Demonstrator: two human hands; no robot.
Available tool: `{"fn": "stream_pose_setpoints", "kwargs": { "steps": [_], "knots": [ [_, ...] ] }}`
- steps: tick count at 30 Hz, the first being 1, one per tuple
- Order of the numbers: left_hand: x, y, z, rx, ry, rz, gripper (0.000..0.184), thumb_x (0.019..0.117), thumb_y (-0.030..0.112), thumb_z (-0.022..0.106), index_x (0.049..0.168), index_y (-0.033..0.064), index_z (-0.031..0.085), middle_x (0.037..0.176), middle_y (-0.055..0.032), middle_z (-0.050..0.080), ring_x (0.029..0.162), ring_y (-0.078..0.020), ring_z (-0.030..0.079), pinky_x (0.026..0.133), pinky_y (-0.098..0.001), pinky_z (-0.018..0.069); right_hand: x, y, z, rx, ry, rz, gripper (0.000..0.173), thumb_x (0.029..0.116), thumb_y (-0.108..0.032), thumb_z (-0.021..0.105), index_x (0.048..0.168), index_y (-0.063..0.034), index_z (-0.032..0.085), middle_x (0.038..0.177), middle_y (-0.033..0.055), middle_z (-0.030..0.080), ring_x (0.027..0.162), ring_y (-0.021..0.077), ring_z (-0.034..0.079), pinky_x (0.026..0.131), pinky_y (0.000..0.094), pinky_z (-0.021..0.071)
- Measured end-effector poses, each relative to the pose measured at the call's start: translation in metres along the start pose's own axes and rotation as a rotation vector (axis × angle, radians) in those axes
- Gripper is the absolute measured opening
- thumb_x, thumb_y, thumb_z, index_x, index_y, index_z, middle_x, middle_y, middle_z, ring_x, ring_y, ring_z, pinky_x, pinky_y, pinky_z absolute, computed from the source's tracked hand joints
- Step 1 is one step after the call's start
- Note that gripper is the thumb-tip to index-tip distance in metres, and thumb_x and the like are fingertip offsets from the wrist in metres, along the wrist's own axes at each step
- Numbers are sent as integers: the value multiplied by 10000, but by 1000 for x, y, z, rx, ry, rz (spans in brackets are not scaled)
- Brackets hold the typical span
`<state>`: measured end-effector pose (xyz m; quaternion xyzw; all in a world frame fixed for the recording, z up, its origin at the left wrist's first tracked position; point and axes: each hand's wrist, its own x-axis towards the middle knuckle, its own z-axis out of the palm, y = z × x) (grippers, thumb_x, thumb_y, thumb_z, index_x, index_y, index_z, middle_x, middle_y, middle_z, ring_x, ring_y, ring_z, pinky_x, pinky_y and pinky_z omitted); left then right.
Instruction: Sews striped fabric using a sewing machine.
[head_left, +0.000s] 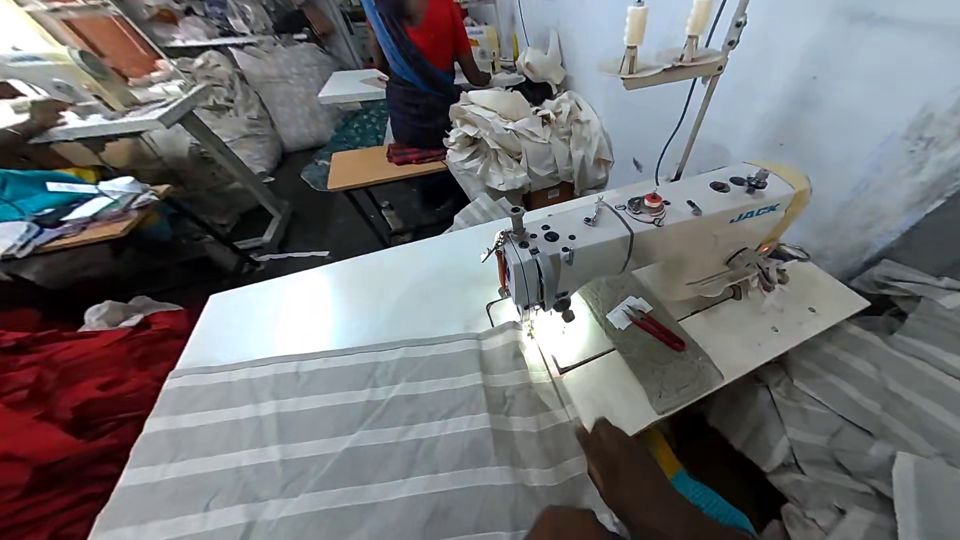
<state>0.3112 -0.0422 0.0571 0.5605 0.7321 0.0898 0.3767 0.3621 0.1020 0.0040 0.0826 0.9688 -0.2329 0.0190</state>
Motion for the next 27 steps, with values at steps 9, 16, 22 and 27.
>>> {"fn": "stream_pose_setpoints", "kwargs": {
  "steps": [9,16,22,27],
  "knots": [
    [95,-125,-44,82,916,-518,848,784,726,696,1357,103,648,1590,-110,453,1529,-350,309,1235,-634,120,-43,7,-28,97,-535,29,527,1028,-126,550,1531,-3,450,1250,304,635,1070,469,671,894,607,541],
    [95,-128,-39,180,836,-534,857,834,792,566,1444,190,595,1633,33,403,1563,-315,237,1232,-654,71,23,177,-106,-286,486,147,473,1005,-198,640,1434,-11,570,1458,232,549,1331,451,539,1022,627,492],
    [94,-128,-36,206,843,-534,840,829,803,557,1419,208,615,1623,51,418,1560,-302,248,1235,-642,83,44,263,-77,-242,679,15,407,1002,-70,473,1365,-40,654,1463,125,600,1410,375,501,1141,584,413],
    [97,-140,-49,183,858,-530,840,789,804,618,1361,189,642,1610,34,435,1557,-287,255,1238,-627,89,42,268,-70,-285,799,83,575,1040,-308,462,1558,-60,431,1644,195,343,1544,436,242,1230,603,252]
  ]
}}
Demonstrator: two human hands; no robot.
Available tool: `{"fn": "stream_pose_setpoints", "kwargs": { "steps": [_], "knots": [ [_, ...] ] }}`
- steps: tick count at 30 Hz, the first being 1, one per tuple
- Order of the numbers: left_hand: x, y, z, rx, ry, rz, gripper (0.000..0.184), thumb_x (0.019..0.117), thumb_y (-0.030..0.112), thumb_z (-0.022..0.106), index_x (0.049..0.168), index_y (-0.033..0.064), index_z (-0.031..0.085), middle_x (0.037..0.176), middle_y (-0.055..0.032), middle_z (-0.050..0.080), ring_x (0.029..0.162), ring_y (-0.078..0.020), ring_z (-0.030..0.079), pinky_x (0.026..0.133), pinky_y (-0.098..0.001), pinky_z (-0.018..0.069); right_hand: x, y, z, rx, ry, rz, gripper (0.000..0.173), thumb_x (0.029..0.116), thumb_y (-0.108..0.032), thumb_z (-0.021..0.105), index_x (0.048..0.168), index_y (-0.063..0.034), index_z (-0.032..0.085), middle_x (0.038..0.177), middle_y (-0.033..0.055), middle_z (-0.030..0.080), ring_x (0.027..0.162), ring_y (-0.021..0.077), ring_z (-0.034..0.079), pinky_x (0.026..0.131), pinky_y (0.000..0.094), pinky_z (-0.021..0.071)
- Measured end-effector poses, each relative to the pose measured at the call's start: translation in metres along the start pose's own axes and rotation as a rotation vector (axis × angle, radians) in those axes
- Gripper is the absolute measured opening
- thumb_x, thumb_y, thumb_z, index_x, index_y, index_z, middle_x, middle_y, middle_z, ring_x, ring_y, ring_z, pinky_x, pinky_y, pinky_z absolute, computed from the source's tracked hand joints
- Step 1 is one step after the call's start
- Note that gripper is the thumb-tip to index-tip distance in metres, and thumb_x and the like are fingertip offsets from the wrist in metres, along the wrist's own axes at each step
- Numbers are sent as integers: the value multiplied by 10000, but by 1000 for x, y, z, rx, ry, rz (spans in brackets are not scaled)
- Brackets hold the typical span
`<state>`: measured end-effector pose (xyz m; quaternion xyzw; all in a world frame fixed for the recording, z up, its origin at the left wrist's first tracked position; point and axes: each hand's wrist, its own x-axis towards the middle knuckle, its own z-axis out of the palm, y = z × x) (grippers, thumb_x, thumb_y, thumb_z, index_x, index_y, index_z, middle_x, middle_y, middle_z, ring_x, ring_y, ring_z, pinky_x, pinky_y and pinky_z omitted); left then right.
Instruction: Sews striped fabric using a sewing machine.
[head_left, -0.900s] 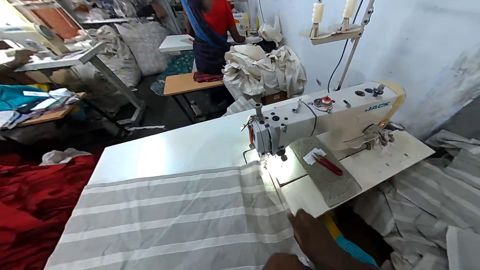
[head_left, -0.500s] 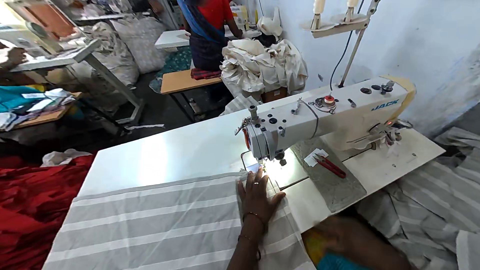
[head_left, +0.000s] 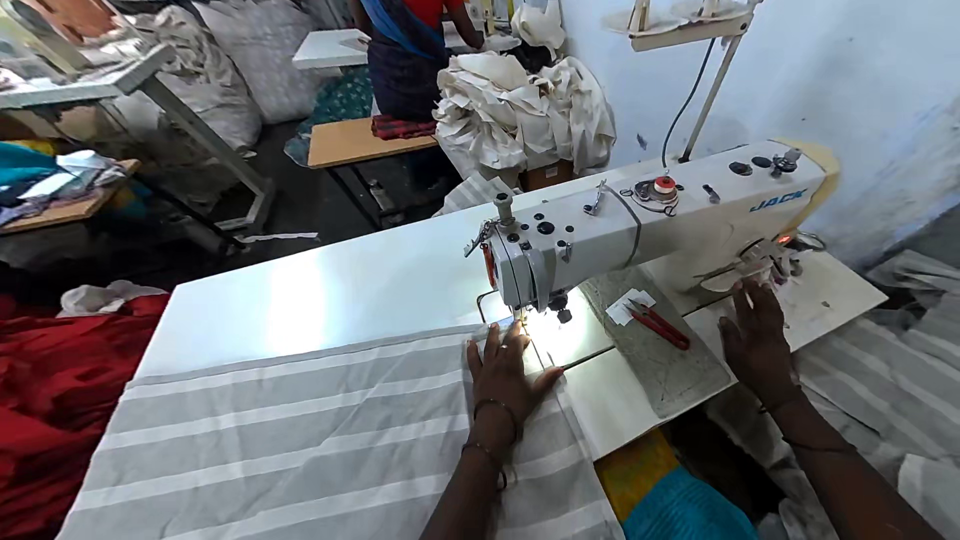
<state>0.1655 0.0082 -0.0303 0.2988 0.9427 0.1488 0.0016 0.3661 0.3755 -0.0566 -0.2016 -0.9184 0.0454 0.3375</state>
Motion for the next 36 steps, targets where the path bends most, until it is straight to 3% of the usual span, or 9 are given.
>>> {"fn": "stream_pose_setpoints", "kwargs": {
  "steps": [4,7,9,12,14,19,30,34,36],
  "knots": [
    [-9,16,-31,101,-101,13,725,884,694,615,1290,97,687,1634,-97,390,1568,-370,188,1215,-695,59,-5,-21,-8,74,87,67,512,1033,-323,522,1440,-16,568,1560,221,458,1471,445,370,1195,601,309],
    [-87,50,-46,8,-81,172,578,932,620,592,970,77,785,1048,-170,750,1025,-372,720,853,-589,571,-19,-97,-23,242,-36,43,403,1034,-292,540,1256,12,685,1284,222,657,1198,392,620,1005,552,511],
    [-131,68,-62,-96,-502,176,636,952,641,559,1004,38,756,949,-198,737,897,-390,734,743,-588,587,-27,-156,-15,404,-193,-72,333,1003,-298,597,1148,-43,755,1098,146,721,1012,286,703,856,461,594],
    [-157,84,-67,-52,-877,122,520,987,443,583,1196,-23,683,1118,-264,703,988,-460,704,801,-637,554,-14,-230,0,462,-548,-69,471,964,-479,658,1246,-110,737,1099,108,703,953,247,695,792,441,594],
    [-165,89,-65,-74,-858,143,455,979,366,587,1202,-23,664,1101,-256,703,947,-452,711,762,-622,561,7,-263,7,354,-724,-10,576,945,-499,681,1333,-74,667,1178,154,651,1028,304,668,825,471,569],
    [-180,86,-52,-225,-694,206,497,913,428,666,1091,-36,678,979,-241,705,869,-428,717,692,-596,564,18,-295,12,230,-732,67,310,996,-118,585,1273,-15,679,1176,208,630,957,342,689,782,469,583],
    [-179,98,-43,-98,-402,197,219,974,141,580,980,-8,741,867,-203,721,752,-376,738,597,-512,590,-33,-282,-15,237,-666,10,380,978,-77,575,1346,-29,659,1048,159,657,913,270,691,757,363,592],
    [-174,90,-29,-34,-19,344,151,877,118,692,932,11,783,1168,-186,738,1159,-389,685,975,-544,552,-31,-279,-13,261,-685,7,382,980,-81,579,1350,-40,659,1062,154,653,914,265,689,755,362,592],
    [-168,85,-20,-44,47,301,156,878,112,692,950,11,786,1192,-193,731,1192,-393,673,964,-533,566,-29,-278,-12,279,-692,14,371,984,-90,579,1342,-47,666,1057,154,653,911,269,691,750,363,593]
  ]
}}
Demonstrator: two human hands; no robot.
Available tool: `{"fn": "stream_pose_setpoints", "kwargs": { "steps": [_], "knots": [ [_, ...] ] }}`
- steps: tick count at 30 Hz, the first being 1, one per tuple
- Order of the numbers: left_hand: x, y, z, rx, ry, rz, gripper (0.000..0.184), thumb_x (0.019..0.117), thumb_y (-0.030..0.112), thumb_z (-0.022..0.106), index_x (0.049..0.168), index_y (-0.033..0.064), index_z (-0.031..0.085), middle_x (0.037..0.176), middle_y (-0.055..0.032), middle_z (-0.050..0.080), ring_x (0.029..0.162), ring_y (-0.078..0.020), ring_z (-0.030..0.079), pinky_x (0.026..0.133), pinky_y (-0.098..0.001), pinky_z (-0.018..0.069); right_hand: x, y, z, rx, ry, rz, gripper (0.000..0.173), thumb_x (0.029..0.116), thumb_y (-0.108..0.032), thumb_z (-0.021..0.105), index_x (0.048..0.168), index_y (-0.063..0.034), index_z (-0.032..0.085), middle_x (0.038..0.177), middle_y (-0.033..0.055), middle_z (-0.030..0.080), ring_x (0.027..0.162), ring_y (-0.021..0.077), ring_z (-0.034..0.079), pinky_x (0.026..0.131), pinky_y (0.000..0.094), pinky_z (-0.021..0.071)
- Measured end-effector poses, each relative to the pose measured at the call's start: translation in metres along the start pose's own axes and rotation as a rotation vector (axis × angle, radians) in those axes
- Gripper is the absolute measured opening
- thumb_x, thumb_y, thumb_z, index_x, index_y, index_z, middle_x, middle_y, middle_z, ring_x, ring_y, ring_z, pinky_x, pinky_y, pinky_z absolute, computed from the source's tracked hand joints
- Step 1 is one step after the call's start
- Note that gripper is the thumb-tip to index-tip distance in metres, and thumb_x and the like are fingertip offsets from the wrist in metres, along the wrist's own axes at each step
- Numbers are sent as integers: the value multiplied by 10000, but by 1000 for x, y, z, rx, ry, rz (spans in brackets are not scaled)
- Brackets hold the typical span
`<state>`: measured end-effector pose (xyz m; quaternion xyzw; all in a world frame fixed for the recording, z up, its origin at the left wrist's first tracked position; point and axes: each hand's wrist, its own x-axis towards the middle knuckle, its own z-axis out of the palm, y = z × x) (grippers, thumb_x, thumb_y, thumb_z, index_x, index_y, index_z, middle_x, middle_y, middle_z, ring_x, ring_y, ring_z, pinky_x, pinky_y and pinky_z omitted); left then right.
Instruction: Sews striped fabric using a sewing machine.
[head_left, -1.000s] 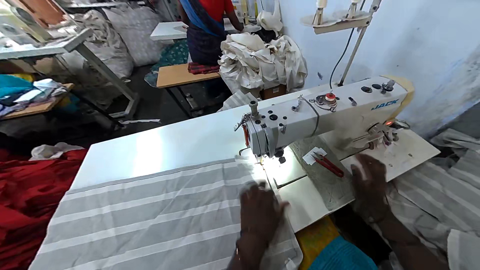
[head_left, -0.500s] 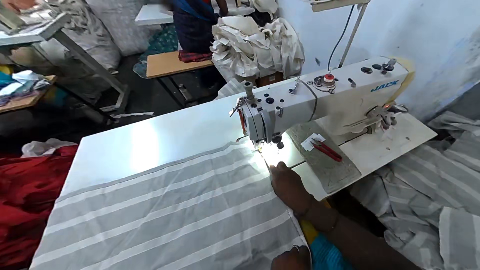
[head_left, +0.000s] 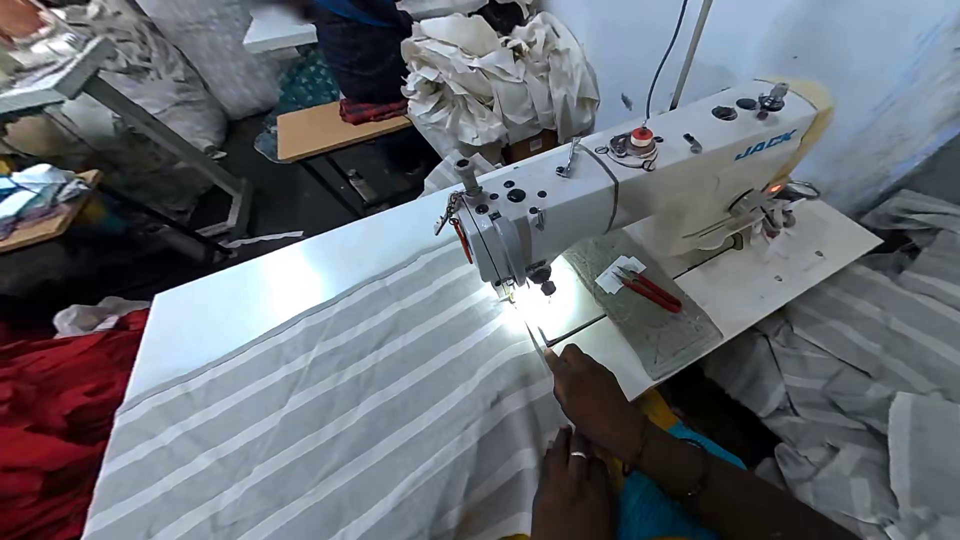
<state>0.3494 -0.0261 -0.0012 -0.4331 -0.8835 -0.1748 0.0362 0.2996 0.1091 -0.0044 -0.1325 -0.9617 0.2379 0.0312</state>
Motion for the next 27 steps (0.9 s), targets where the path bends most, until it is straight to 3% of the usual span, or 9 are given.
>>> {"fn": "stream_pose_setpoints", "kwargs": {
  "steps": [2,6,10,15,20,23,27],
  "knots": [
    [4,-9,8,50,91,-29,176,858,101,677,974,41,796,1173,-164,742,1157,-364,695,912,-501,592,1,0,-2,3,-42,8,377,1003,-100,553,1365,-61,649,1084,152,645,946,265,683,778,359,587],
    [16,-31,19,105,227,6,219,888,103,615,1007,68,795,1127,-120,760,1086,-302,732,797,-397,628,1,4,4,-6,59,-40,344,976,-85,585,1299,-58,701,1017,135,658,867,239,694,720,338,596],
    [24,-61,29,67,218,76,377,956,280,530,1124,46,774,1215,-130,733,1178,-317,687,936,-424,589,4,7,8,11,95,-69,297,978,-94,602,1243,-51,729,994,132,659,835,228,693,706,337,600],
    [41,-88,34,56,211,80,412,999,245,452,1220,64,749,1293,-113,707,1259,-303,642,1072,-494,505,14,10,7,76,85,-83,256,990,-121,622,1203,-40,738,1031,158,667,858,264,699,736,385,607],
    [64,-110,37,78,215,49,445,1014,287,410,1279,124,727,1384,-61,662,1333,-289,585,1112,-595,405,37,14,13,83,223,-150,174,958,-115,671,1072,-44,781,929,141,664,814,265,684,676,401,589],
    [82,-123,32,61,191,44,428,995,266,435,1275,128,728,1405,-49,648,1354,-293,563,1124,-613,368,55,9,5,90,213,-122,166,968,-111,657,1052,-46,785,929,152,672,820,286,687,682,426,581],
    [109,-140,26,-2,152,19,366,976,130,506,1272,100,719,1405,-84,642,1359,-317,554,1142,-632,335,88,12,8,88,188,-79,217,987,-170,617,1000,-41,791,902,188,688,853,342,700,721,481,570]
  ]
}}
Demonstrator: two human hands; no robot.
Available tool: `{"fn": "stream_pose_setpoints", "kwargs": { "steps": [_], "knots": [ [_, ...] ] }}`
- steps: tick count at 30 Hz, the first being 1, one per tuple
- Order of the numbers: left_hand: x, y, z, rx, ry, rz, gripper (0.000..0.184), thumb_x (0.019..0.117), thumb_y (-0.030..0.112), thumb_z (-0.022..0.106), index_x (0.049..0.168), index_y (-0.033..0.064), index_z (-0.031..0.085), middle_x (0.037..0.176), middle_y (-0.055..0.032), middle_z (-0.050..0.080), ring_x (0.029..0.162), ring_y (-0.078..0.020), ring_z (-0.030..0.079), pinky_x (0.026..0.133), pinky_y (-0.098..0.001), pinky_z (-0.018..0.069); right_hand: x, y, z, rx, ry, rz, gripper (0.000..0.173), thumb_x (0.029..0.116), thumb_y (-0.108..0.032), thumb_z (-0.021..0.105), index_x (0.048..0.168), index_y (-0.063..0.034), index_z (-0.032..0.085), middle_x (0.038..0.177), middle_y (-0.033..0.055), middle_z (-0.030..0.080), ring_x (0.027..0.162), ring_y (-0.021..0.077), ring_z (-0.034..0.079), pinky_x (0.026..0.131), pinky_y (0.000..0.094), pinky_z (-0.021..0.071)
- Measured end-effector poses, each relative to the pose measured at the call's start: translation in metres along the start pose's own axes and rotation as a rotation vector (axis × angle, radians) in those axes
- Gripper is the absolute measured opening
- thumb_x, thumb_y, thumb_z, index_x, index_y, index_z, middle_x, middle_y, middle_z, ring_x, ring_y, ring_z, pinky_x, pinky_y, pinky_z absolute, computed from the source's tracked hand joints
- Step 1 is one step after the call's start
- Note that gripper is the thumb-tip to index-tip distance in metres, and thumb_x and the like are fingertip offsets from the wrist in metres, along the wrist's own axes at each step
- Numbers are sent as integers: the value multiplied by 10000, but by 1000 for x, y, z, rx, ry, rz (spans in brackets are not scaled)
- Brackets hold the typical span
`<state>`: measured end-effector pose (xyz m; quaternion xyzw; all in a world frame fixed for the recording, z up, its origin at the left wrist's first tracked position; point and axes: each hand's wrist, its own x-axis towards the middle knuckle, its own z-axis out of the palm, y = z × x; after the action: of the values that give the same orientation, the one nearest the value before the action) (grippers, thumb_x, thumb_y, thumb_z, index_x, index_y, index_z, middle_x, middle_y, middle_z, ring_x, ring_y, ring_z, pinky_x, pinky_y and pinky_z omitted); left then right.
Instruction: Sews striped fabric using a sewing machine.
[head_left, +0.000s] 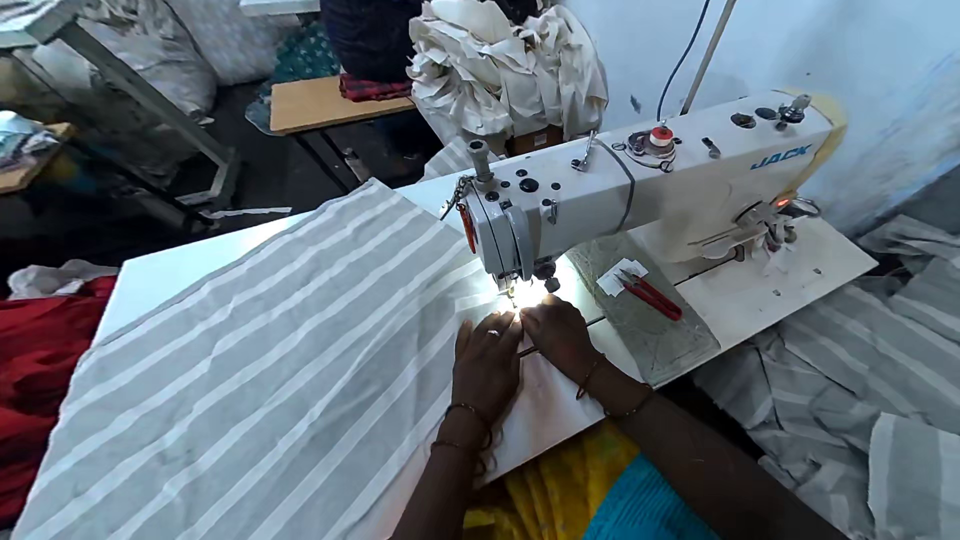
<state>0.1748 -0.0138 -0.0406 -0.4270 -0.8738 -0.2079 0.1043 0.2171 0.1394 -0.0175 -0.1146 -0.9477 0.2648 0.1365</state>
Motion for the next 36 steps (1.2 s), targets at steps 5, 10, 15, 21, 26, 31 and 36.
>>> {"fn": "stream_pose_setpoints", "kwargs": {
  "steps": [5,10,15,21,26,31,36],
  "knots": [
    [19,-11,4,14,-11,-40,366,953,55,498,1233,86,732,1414,-75,639,1375,-313,540,1165,-615,315,13,2,-8,76,-87,71,207,967,-192,660,1039,-50,793,948,167,745,945,336,713,833,523,549],
    [17,-11,6,23,22,-57,386,943,66,507,1266,71,718,1427,-77,633,1386,-297,537,1170,-590,324,11,2,-9,68,-111,50,216,962,-179,664,1068,-38,789,945,174,741,934,339,712,830,512,549],
    [22,-8,2,91,-93,-183,579,1040,374,453,1530,67,471,1643,-76,383,1540,-301,302,1235,-554,227,-20,22,-52,-59,-96,64,308,991,-255,672,1215,-54,739,1115,178,708,1030,335,695,897,528,568],
    [36,5,-14,177,-205,-345,776,955,657,494,1565,180,444,1614,-30,428,1420,-324,436,1068,-589,358,-33,100,-111,-319,58,317,434,953,-253,731,1318,-25,672,1334,281,603,1261,505,541,969,688,467],
    [33,9,-29,130,-241,-470,885,906,709,576,1507,65,496,1535,-175,482,1346,-411,488,996,-610,438,-37,122,-120,-324,22,187,378,949,-222,737,1275,-32,707,1113,233,683,1045,415,661,887,605,534],
    [5,19,-32,25,-205,-551,497,1007,349,622,1383,24,617,1459,-205,543,1258,-414,578,931,-548,544,-53,58,-76,-207,7,-73,352,902,-220,724,1217,-62,731,1197,175,681,1096,322,671,911,502,576],
    [-6,24,-21,87,-62,-490,327,969,211,665,1230,22,722,1317,-199,648,1125,-397,661,826,-509,585,-26,-24,-18,-283,-188,-11,323,987,-195,582,1240,-19,679,1162,187,676,1060,338,685,851,478,580]
  ]
}}
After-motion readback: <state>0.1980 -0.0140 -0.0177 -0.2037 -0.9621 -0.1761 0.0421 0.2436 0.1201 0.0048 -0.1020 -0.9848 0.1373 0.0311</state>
